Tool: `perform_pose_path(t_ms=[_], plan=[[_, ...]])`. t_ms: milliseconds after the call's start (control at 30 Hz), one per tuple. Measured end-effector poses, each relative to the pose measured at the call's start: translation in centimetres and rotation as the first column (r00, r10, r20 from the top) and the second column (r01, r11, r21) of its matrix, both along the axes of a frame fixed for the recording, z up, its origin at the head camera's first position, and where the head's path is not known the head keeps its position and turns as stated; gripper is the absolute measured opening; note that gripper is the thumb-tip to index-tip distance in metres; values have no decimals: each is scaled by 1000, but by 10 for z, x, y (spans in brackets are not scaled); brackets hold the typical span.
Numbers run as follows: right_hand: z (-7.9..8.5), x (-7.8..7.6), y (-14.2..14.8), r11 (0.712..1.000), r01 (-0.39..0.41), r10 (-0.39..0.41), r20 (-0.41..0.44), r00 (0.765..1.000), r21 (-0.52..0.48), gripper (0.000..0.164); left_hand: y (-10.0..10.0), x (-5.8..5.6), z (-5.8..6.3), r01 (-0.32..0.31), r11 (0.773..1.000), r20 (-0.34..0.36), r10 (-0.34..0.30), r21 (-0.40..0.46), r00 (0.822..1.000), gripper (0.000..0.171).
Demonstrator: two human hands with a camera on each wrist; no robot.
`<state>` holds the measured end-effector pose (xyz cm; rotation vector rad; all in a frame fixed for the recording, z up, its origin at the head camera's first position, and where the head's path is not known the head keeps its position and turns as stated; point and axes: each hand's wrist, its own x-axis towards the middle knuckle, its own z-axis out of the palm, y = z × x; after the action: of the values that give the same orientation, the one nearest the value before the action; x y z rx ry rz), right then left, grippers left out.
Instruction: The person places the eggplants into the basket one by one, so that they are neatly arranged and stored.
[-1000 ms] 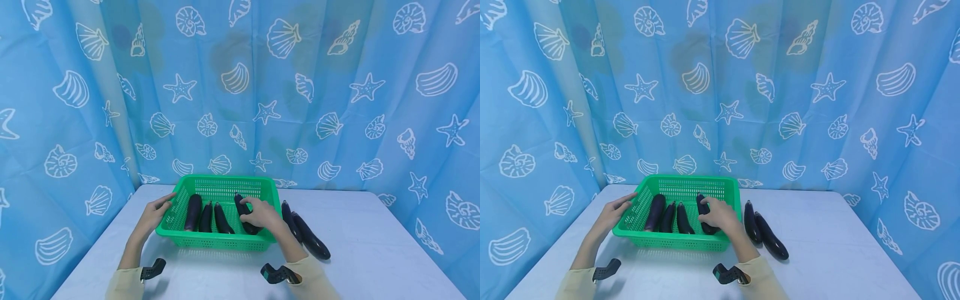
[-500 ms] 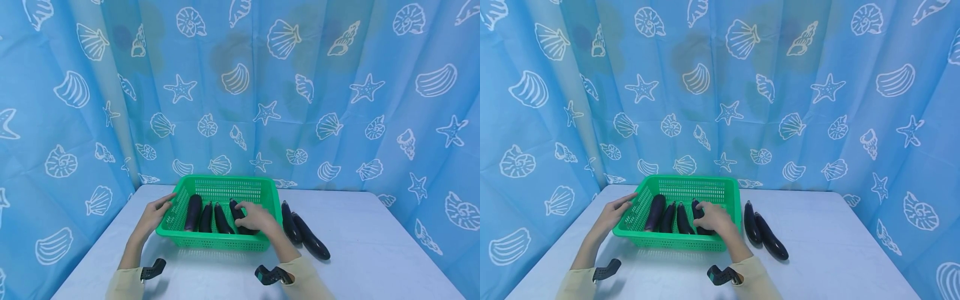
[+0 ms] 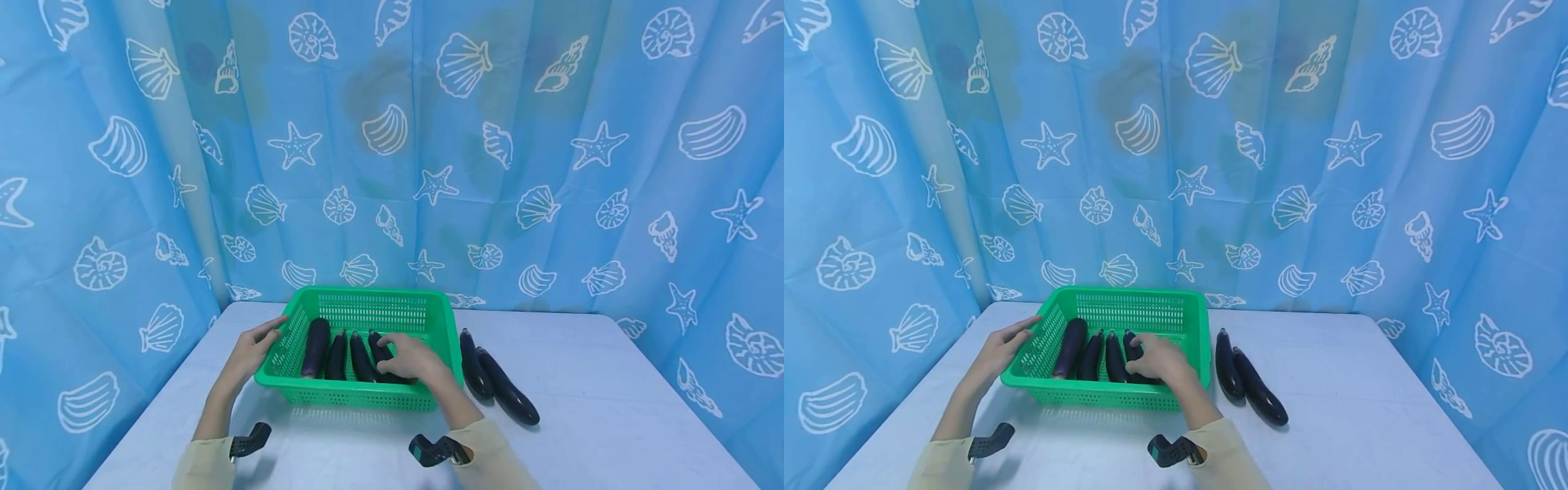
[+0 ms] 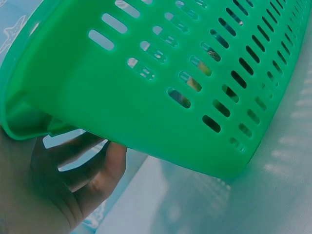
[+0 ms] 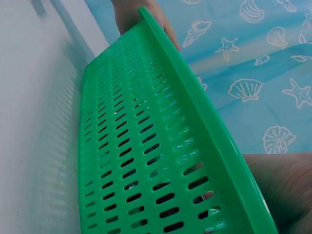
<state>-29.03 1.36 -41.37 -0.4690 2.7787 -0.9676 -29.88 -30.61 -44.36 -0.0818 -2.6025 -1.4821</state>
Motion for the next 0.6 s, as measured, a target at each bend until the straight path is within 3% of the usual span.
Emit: perform_pose_path(t_ms=[600], plan=[[-1,0,-11,1000,-10,10,44,999,-18,47,0,-1,-1,-5,1000,0,5,-19,1000,46]])
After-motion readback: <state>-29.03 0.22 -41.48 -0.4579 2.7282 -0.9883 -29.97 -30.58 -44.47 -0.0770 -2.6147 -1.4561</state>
